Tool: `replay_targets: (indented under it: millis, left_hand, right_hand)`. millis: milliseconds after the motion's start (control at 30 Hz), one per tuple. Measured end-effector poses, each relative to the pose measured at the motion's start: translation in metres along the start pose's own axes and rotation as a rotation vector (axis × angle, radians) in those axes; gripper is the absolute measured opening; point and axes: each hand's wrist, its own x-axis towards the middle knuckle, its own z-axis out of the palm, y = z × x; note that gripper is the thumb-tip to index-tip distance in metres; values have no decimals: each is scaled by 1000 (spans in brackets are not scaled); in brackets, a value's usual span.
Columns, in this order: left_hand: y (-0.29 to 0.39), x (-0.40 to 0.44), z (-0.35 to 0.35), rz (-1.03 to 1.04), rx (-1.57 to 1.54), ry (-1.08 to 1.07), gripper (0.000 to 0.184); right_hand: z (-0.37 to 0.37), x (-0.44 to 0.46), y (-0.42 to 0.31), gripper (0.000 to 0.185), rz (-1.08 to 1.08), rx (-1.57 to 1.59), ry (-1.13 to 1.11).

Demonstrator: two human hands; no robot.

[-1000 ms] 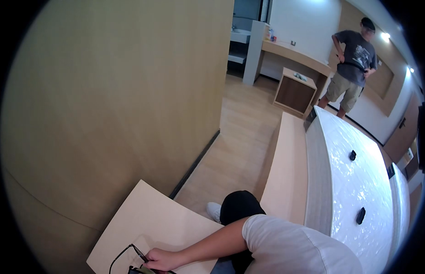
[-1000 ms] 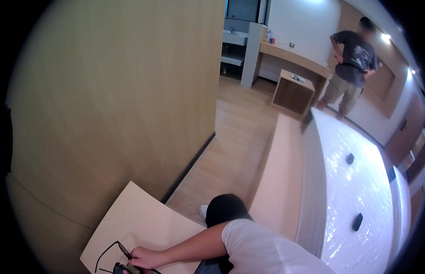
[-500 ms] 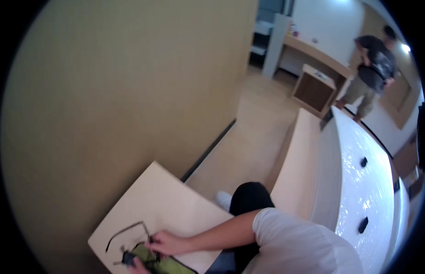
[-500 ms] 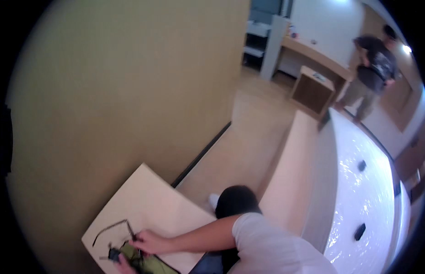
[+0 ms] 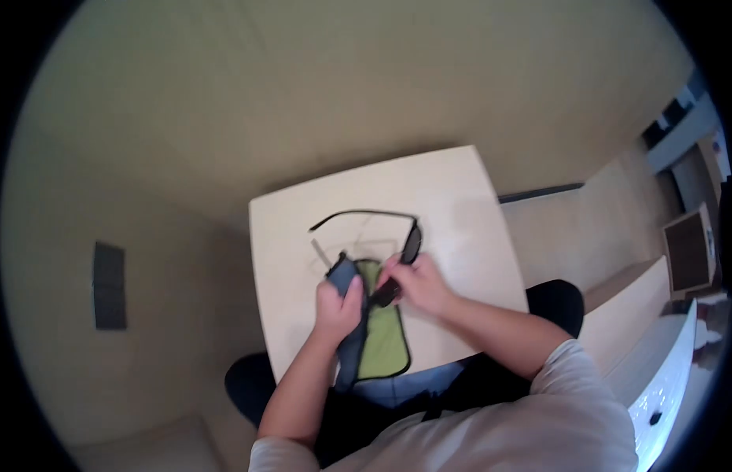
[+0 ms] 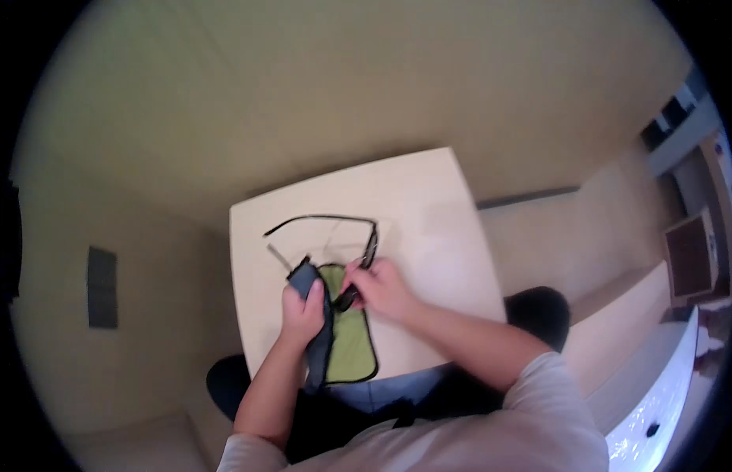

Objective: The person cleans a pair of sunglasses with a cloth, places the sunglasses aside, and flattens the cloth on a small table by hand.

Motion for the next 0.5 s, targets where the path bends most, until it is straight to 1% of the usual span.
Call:
replay_targets:
  millis: [67, 100, 133, 200, 233, 267, 333, 367, 400, 467, 500]
  left_hand:
    - [3, 4, -6, -123, -157, 93, 30]
    - [0, 4, -10, -183, -119, 115, 32]
    - [1, 6, -11, -192, -113, 121, 32]
    - [6, 13, -11, -303, -321, 291, 32]
    - [1, 9, -15, -279, -285, 219, 25]
    - [0, 9, -11, -287, -279, 214, 25]
    - [-4, 8, -3, -44, -175, 435, 25]
    - [-2, 3, -6, -65, -123, 466, 26]
    - [-4, 3, -6, -69, -121, 449, 26]
    - [-9, 6, -3, 1, -199, 526, 25]
    - [-13, 5, -8, -49, -312, 490, 24]
  right_hand:
    - [3, -1, -13, 34, 57, -108, -29]
    - [5, -2, -15, 38, 44, -123, -22]
    - [5, -4, -18, 38, 53, -119, -30]
    - [6, -6, -24, 41, 87, -188, -26]
    - [10, -6, -29, 41, 112, -165, 15]
    - [8, -6, -32, 41, 119, -157, 17]
    - [7, -6, -32, 39, 87, -151, -16]
    - [7, -7, -33, 38, 79, -161, -22]
    - [7, -7, -30, 38, 83, -150, -8]
    - [5, -4, -22, 39, 32, -170, -36]
    - [10, 0, -17, 39, 18, -188, -54]
